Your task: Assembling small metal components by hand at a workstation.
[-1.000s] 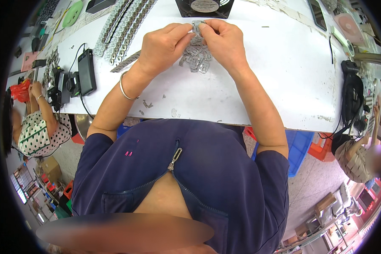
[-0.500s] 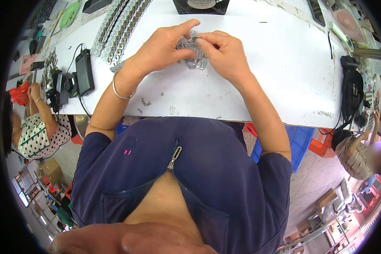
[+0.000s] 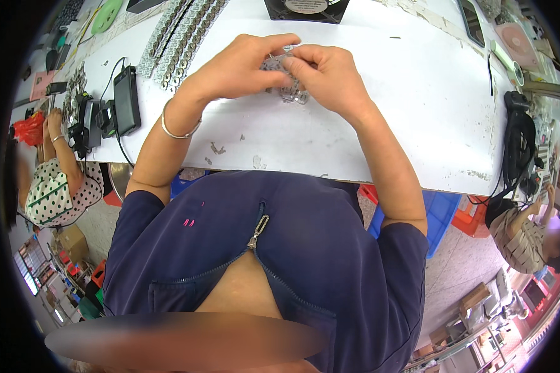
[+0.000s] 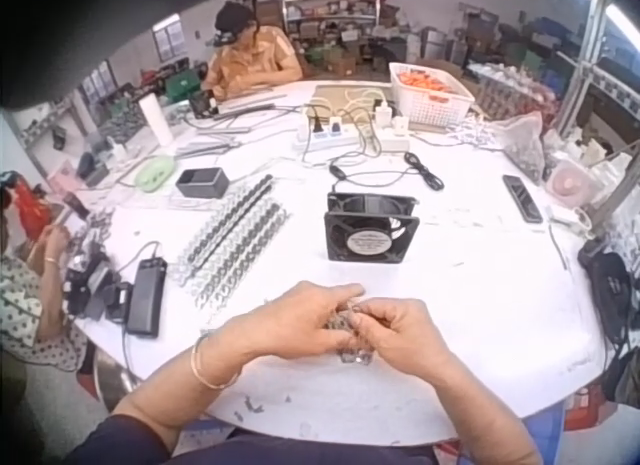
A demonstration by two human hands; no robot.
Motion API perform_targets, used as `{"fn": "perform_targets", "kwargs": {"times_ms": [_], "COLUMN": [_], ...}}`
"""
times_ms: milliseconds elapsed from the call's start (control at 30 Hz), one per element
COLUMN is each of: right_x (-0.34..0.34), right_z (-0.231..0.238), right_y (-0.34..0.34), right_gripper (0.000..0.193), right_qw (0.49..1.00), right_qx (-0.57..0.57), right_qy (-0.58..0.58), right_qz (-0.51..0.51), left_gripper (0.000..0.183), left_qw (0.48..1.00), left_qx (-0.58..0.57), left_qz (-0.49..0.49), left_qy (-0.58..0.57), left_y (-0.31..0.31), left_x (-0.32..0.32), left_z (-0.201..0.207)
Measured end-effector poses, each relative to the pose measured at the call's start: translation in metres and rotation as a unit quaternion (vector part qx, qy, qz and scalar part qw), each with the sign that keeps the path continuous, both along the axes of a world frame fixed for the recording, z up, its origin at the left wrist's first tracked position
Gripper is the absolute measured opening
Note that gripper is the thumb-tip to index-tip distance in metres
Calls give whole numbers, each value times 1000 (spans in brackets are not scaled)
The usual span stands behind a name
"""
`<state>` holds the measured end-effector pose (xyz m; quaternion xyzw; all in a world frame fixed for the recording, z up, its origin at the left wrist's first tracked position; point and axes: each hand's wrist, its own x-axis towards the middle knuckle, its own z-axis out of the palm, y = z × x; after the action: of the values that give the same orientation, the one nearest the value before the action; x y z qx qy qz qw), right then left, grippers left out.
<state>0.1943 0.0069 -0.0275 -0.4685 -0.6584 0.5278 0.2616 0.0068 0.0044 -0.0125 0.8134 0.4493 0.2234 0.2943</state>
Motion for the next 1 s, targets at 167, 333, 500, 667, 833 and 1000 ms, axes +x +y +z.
{"fn": "perform_targets", "kwargs": {"times_ms": [167, 333, 500, 667, 833, 1000], "right_x": [2, 7, 7, -1, -3, -7], "right_z": [-1, -14, -16, -16, -13, -9], "right_y": [3, 11, 18, 17, 17, 17], "right_gripper": [22, 21, 21, 23, 25, 24], "right_qw": [999, 965, 968, 990, 999, 999], "right_qx": [-9, -138, -138, -51, 12, 10], "right_qy": [41, 201, 209, 107, 33, 16], "right_qz": [-2, 98, 10, -77, -40, -41], "left_gripper": [25, 30, 21, 29, 25, 22], "left_qw": [972, 938, 962, 973, 963, 950], "left_qx": [-234, -326, -245, 189, 242, 287], "left_qz": [13, -50, -14, 135, 100, 84], "left_qy": [-9, -104, -120, 2, 63, 86], "left_y": [7, 1, 0, -10, -9, -4], "left_x": [-15, -25, -28, -5, -8, -14], "left_z": [8, 13, -3, -26, -29, -35]}}
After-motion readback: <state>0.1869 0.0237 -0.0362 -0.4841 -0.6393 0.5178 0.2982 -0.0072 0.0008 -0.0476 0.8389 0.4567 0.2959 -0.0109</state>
